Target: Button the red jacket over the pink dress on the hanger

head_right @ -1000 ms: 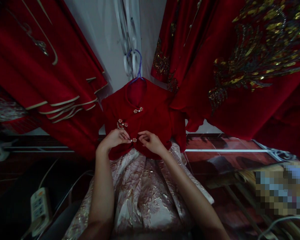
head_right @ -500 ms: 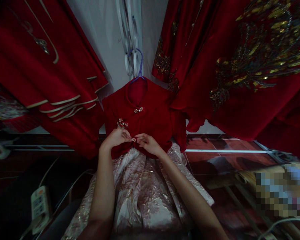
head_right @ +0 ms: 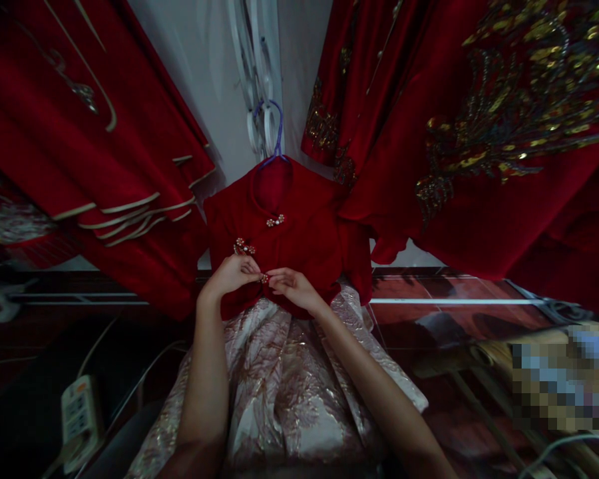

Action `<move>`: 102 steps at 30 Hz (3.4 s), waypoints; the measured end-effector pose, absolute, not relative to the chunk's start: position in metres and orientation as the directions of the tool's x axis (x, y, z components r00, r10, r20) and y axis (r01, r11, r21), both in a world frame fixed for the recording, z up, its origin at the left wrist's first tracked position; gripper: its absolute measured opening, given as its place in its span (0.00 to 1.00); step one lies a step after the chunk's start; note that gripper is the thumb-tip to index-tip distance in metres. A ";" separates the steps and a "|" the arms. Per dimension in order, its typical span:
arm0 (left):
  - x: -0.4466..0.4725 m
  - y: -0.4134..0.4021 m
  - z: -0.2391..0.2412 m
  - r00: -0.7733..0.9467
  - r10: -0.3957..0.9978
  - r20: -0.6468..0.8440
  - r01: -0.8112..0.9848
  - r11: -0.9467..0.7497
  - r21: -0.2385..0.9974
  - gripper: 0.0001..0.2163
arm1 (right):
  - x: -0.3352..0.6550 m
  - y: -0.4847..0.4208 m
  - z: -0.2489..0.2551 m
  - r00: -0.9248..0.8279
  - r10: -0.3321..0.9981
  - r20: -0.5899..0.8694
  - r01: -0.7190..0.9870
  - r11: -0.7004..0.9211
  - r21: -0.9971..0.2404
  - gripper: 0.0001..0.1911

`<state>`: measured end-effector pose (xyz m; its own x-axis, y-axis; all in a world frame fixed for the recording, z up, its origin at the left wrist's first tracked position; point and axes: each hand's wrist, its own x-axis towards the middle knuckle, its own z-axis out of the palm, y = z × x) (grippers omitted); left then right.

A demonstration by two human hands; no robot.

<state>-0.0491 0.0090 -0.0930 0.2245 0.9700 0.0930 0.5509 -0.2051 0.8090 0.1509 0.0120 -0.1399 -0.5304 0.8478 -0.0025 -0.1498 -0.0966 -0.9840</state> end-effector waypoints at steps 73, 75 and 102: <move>-0.007 0.055 -0.011 0.510 0.630 0.586 0.778 -0.629 -0.001 0.09 | 0.228 0.002 -0.062 -0.881 0.468 -0.062 0.052 -0.036 -0.998 0.09; -0.006 0.056 -0.012 0.541 0.617 0.572 0.767 -0.640 -0.034 0.09 | 0.225 0.002 -0.064 -0.880 0.471 -0.059 0.052 -0.026 -0.998 0.10; -0.084 0.051 -0.005 -0.171 0.600 0.781 0.955 -0.095 0.282 0.34 | 0.145 0.047 -0.026 0.046 0.851 0.524 0.661 0.367 -0.655 0.44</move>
<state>-0.0835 0.0510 -0.0047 -0.1709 0.6001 0.7814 0.9548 -0.0948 0.2817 0.1446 0.0469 -0.0260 0.0461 0.8507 0.5236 0.6610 0.3671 -0.6545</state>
